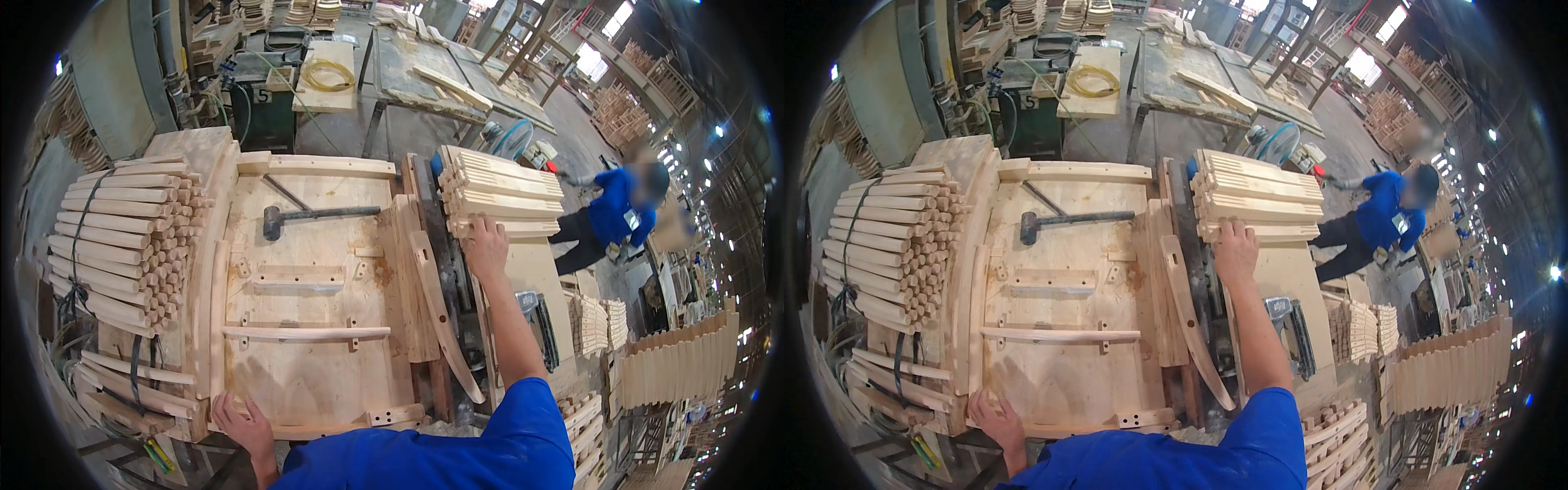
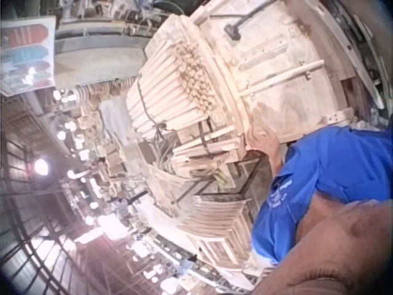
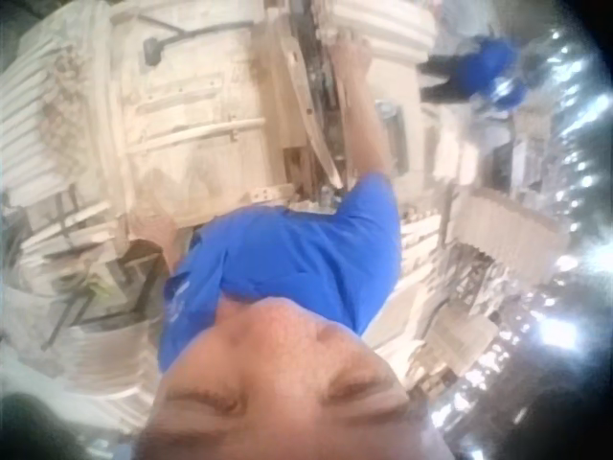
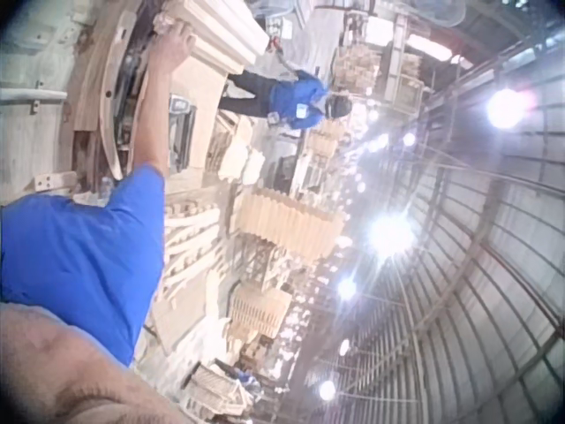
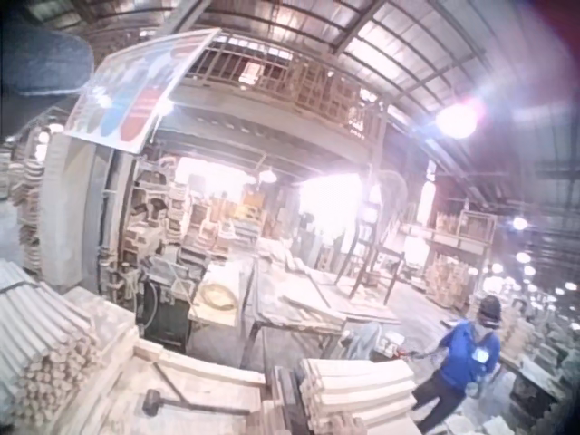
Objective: The person assembles wooden crates by inserting dowels into pre-drilled holes and securing them with a pneumatic nail gun. The person repeatedly picks up crate frames, aligns dowels, fastens them, and stacks the finished units on a nearby table.
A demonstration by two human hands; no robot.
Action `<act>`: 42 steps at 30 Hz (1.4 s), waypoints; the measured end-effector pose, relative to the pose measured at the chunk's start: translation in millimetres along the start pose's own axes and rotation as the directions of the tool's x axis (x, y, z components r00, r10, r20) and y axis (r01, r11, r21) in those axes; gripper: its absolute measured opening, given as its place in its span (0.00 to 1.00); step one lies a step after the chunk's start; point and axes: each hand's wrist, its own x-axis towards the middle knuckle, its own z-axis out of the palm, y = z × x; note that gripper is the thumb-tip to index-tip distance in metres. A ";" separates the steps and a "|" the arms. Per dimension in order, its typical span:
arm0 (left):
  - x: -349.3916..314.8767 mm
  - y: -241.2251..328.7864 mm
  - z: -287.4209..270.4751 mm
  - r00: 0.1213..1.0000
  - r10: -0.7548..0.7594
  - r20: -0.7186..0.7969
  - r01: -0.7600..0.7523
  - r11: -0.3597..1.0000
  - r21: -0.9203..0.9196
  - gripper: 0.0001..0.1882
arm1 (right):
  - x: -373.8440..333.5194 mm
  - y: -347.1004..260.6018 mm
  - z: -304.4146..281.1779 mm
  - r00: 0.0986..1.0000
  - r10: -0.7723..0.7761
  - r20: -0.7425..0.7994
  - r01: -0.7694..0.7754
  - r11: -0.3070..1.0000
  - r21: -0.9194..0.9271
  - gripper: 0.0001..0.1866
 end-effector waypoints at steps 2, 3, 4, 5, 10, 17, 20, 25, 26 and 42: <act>10.6 12.0 13.2 0.999 0.031 0.034 -0.026 0.990 -0.139 0.19 | 7.5 13.4 -4.7 0.994 -0.110 0.013 0.111 0.993 -0.047 0.15; 13.0 15.4 21.6 0.997 0.040 0.059 -0.027 0.978 -0.208 0.18 | 8.5 14.1 -4.6 0.986 -0.165 0.025 0.166 0.984 -0.059 0.13; 18.9 19.7 25.3 0.996 0.047 0.080 -0.024 0.964 -0.267 0.17 | 9.5 10.1 -5.6 0.974 -0.228 0.006 0.228 0.974 -0.010 0.12; 24.6 24.4 29.2 0.992 0.091 0.087 -0.059 0.947 -0.317 0.16 | 8.0 7.6 -9.1 0.958 -0.288 -0.017 0.288 0.957 0.034 0.11; 64.7 89.1 45.6 0.943 0.298 0.149 -0.168 0.813 -0.558 0.11 | 2.2 -14.8 -19.7 0.947 -0.316 0.051 0.306 0.940 0.150 0.15; 77.1 119.6 49.2 0.885 0.424 0.195 -0.226 0.755 -0.615 0.09 | -10.4 30.1 -10.8 0.950 -0.206 0.234 0.222 0.974 -0.042 0.32; 61.1 106.4 55.3 0.881 0.384 0.276 -0.142 0.771 -0.621 0.09 | -9.2 30.4 -14.8 0.908 -0.334 0.255 0.358 0.932 -0.054 0.31; 64.8 110.2 55.6 0.848 0.286 0.447 0.131 0.703 -0.699 0.16 | 6.6 -40.2 -49.9 0.810 -0.523 0.266 0.514 0.851 0.110 0.26; 72.6 121.7 52.4 0.822 0.237 0.517 0.274 0.633 -0.724 0.18 | 8.7 -64.8 -64.6 0.732 -0.607 0.310 0.569 0.795 0.212 0.25; 178.5 80.7 119.3 0.475 -0.229 0.850 0.720 -0.455 -0.524 0.21 | -22.8 -227.8 -7.3 0.717 -0.641 0.272 0.402 0.700 0.591 0.33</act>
